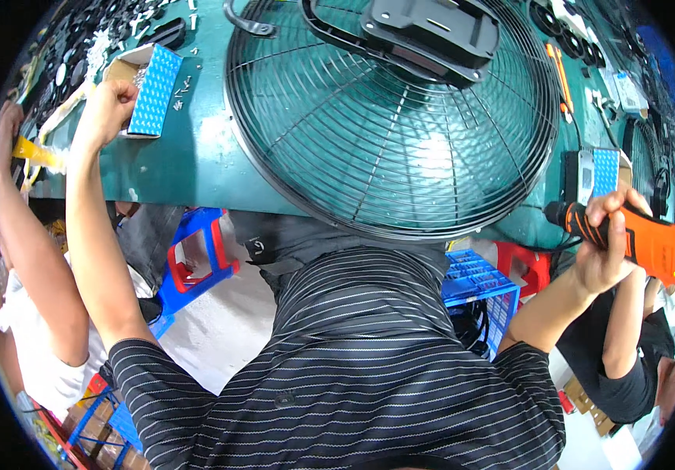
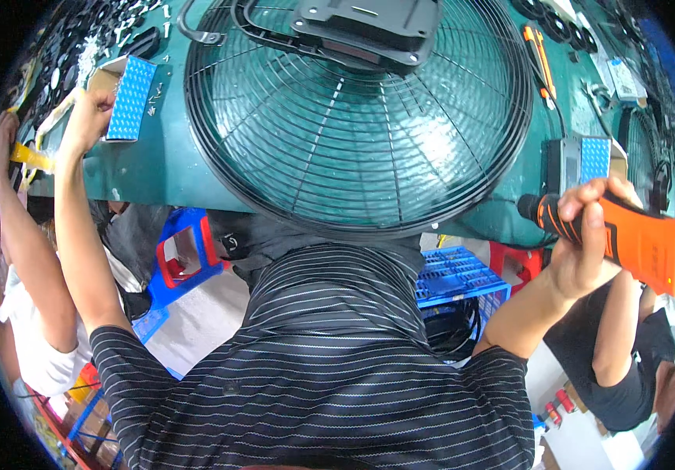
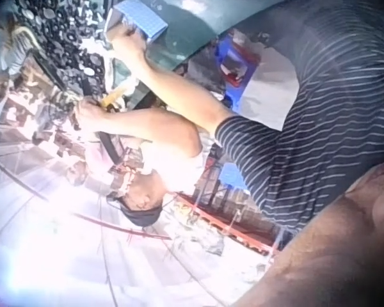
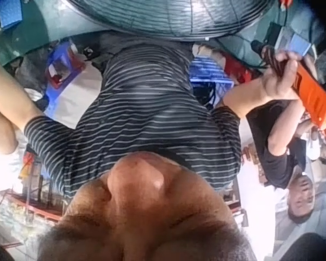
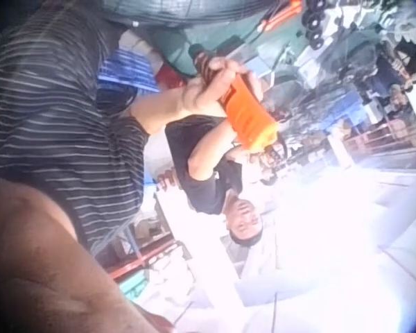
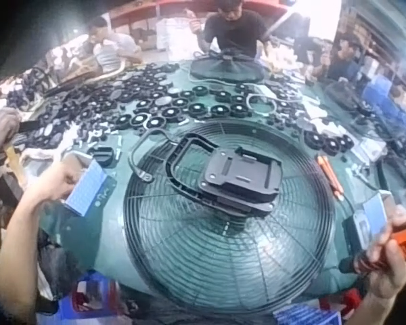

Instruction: The recorder is using a power drill and screws to assemble large industrial-style fans on a workstation with other workers.

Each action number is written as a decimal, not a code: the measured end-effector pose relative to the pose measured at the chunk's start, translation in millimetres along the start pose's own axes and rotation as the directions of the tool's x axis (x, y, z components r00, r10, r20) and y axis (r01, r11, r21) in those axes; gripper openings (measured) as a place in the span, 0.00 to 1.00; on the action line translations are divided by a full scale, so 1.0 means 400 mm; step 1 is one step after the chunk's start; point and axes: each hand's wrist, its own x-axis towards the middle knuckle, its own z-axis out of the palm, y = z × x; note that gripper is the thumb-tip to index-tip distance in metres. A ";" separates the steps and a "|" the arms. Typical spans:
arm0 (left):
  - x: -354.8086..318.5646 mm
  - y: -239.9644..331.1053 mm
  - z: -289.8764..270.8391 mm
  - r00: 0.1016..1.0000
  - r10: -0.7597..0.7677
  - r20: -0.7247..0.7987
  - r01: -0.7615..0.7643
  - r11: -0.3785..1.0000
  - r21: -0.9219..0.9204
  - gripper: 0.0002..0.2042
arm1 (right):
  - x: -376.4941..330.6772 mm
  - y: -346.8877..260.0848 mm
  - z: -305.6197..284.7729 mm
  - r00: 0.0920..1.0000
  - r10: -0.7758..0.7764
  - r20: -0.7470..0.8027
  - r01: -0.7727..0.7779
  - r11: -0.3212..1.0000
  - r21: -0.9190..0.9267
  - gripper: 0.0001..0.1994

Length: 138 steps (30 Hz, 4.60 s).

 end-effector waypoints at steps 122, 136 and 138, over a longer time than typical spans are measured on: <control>-0.349 0.387 0.287 0.760 0.346 -0.550 -0.584 0.734 -0.345 0.49 | 0.071 -0.047 0.645 0.230 -0.407 0.884 -0.566 0.683 0.462 0.05; -0.121 0.459 0.297 0.872 -0.088 -0.481 -0.343 0.591 -0.730 0.31 | -0.109 -0.057 0.110 0.804 0.582 -0.117 -0.590 0.807 -0.039 0.20; -0.105 0.458 0.305 0.888 -0.111 -0.446 -0.404 0.275 -0.872 0.40 | -0.150 -0.046 0.103 0.682 0.729 0.055 -0.731 0.680 0.062 0.20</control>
